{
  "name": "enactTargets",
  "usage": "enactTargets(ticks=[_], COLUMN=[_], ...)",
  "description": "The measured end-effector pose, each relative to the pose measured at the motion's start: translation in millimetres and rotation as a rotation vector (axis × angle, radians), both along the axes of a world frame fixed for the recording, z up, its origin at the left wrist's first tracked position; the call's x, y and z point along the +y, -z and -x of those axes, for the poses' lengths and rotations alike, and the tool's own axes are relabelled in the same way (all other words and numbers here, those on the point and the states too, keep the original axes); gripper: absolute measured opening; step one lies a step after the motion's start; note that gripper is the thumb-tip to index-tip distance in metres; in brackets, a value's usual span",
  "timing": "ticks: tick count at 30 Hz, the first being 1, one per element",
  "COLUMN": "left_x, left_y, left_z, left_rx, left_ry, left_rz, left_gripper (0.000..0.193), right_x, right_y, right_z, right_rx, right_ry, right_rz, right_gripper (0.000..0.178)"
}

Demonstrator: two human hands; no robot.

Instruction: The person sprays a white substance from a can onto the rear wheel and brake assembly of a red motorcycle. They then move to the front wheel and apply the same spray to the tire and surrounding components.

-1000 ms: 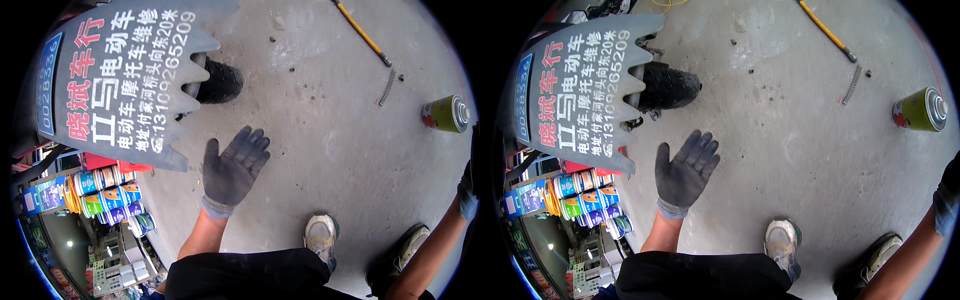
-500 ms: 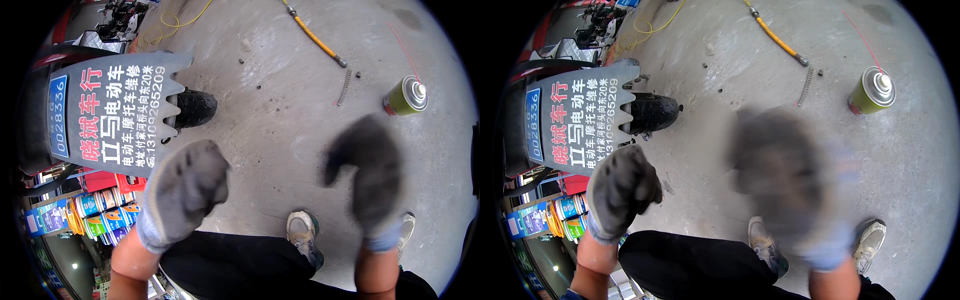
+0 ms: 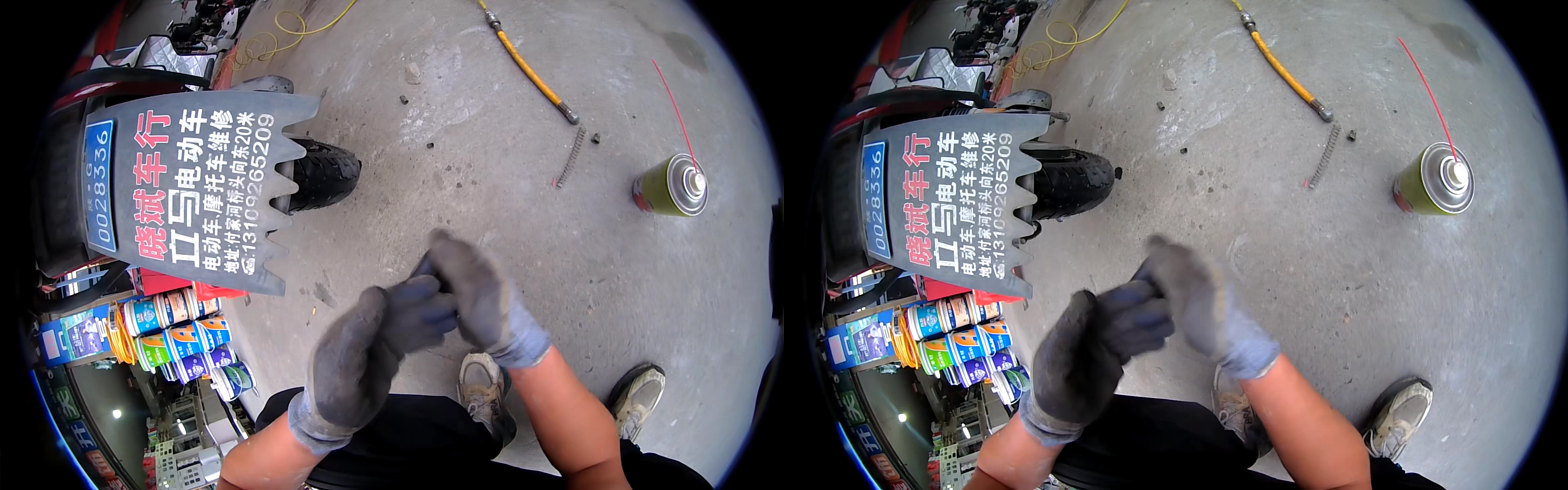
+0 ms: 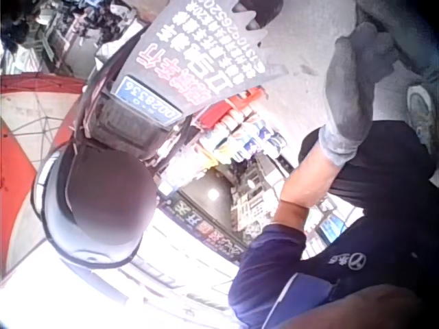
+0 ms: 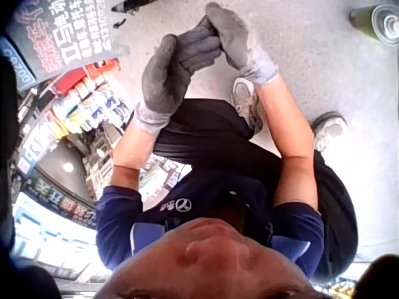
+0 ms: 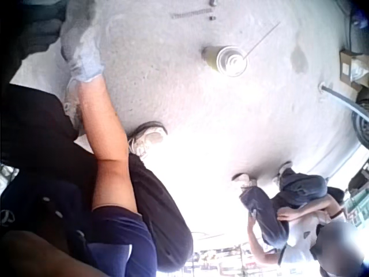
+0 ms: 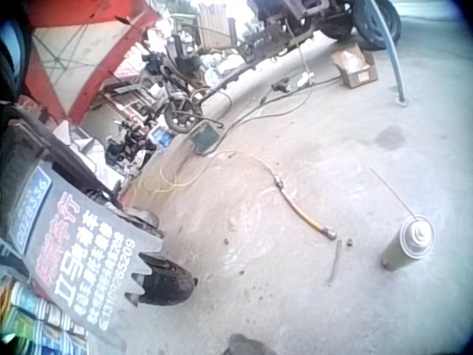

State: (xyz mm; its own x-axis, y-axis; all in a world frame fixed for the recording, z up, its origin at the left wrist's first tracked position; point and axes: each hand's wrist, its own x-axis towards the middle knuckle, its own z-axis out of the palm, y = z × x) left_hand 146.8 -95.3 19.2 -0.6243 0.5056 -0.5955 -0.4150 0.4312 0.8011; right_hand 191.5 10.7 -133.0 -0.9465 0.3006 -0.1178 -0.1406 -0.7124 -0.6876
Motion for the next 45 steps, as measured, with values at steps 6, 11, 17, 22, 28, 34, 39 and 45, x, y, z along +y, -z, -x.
enactTargets(ticks=[6, 11, 17, 22, 28, 34, 39, 45], left_x=[35.8, 37.7, 42.6, 43.8, 10.1, -4.2, -6.7, -4.6], left_y=[30.7, 28.2, 44.4, 48.7, 47.5, 30.5, 28.0, 19.9], left_z=[12.0, 26.6, 19.2, -3.7, -8.9, -6.3, -18.4, -26.3], left_rx=[0.309, -0.055, 0.251, 0.293, 0.554, 0.610, 0.559, 0.542], left_ry=[0.134, 0.010, 0.675, 1.197, 1.243, 1.171, 1.198, 1.264], left_rz=[0.336, 0.282, 0.390, 0.470, 0.398, 0.473, 0.482, 0.462], left_gripper=[0.051, 0.055, 0.031, 0.026, 0.027, 0.024, 0.025, 0.030], right_x=[-17.6, 20.2, 142.2, 180.6, 185.5, 220.4, 128.3, 19.5], right_y=[-27.3, -25.9, 31.8, 36.2, 65.3, 82.8, 21.6, -0.1], right_z=[-25.9, -37.5, -146.2, -157.1, -88.9, -113.2, -46.8, -2.9], right_rx=[0.007, 0.170, 0.152, -0.630, -0.733, -0.397, -0.240, -0.004], right_ry=[0.181, -0.254, 0.479, 0.782, 0.818, 0.908, 0.612, 0.471], right_rz=[-0.417, -0.346, -0.178, -1.108, -1.364, -1.623, -0.959, -1.020], right_gripper=[0.014, 0.021, 0.068, 0.099, 0.072, 0.041, 0.055, 0.072])
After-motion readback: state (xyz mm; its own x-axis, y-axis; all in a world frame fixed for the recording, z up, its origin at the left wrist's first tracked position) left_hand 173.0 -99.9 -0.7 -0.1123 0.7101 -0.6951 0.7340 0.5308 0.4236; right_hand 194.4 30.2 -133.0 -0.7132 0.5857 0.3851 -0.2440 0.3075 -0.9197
